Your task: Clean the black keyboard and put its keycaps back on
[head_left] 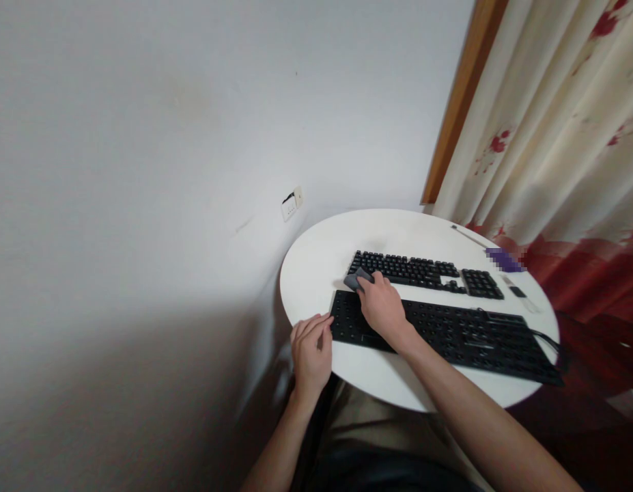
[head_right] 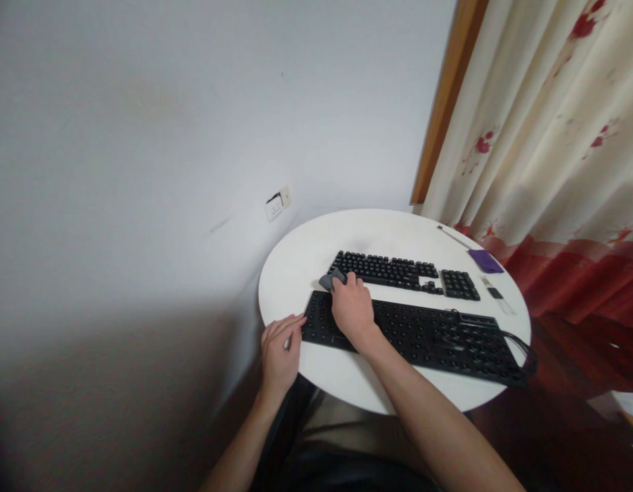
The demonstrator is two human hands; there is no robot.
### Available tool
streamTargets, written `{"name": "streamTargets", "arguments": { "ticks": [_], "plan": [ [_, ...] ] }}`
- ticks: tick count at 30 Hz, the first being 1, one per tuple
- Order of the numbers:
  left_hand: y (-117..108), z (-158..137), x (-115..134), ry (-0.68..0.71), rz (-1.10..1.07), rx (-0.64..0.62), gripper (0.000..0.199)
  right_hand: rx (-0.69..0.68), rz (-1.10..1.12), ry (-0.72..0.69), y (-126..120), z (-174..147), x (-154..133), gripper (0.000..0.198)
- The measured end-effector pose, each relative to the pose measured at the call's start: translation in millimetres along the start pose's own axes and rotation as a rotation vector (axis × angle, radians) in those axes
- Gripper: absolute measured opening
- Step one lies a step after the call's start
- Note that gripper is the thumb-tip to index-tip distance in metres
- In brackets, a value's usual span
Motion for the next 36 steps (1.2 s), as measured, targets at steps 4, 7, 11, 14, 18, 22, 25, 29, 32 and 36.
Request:
{"name": "streamTargets", "arguments": {
  "ticks": [4,7,11,14,18,22,25,29,32,36],
  "plan": [
    [2.0,-1.5,-1.9,-0.024,0.02,0.009,0.028,-0.075,-0.008,-0.182,7.1,-0.7,-20.5,0.028],
    [0.8,-1.8,-1.0,-0.03,0.027,0.013,0.028,-0.066,0.024,-0.234,3.8,-6.0,-27.8,0.029],
    [-0.7,-1.5,1.0,-0.019,0.029,0.006,0.028,0.001,0.086,-0.206,-3.8,-13.0,-28.6,0.031],
    [-0.7,-1.6,1.2,-0.015,0.026,0.0,0.03,-0.029,0.077,-0.251,-1.9,-16.3,-34.1,0.029],
    [-0.6,-1.6,1.1,-0.02,0.028,-0.004,0.029,-0.068,0.108,-0.256,-3.3,-17.5,-30.6,0.027],
    [-0.8,-1.9,0.4,-0.032,0.023,-0.001,0.029,0.059,0.137,-0.139,-16.7,-18.1,-16.9,0.031],
    [-1.2,-2.1,-0.5,-0.036,0.016,0.009,0.029,-0.017,0.181,-0.293,-13.8,-20.7,-26.9,0.031],
    [-0.5,-2.1,-2.0,-0.045,0.013,-0.004,0.03,-0.087,0.159,-0.219,-8.9,-21.8,-25.0,0.027],
    [0.7,-2.1,-3.5,-0.049,0.005,-0.022,0.029,0.016,0.133,-0.022,-16.3,-21.4,-11.7,0.031],
    [1.0,-2.0,-7.1,-0.066,0.009,-0.003,0.022,-0.064,0.202,-0.262,-14.5,-23.2,-25.3,0.028]
  ]
}}
Point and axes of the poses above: each hand's wrist, its own z-axis towards the middle knuckle, its own y-axis out of the palm, x = y × z, the point moved 6 cm from there along z, towards the middle knuckle, and after that the axes turned 7 degrees about -y, right-handed, at the moved point
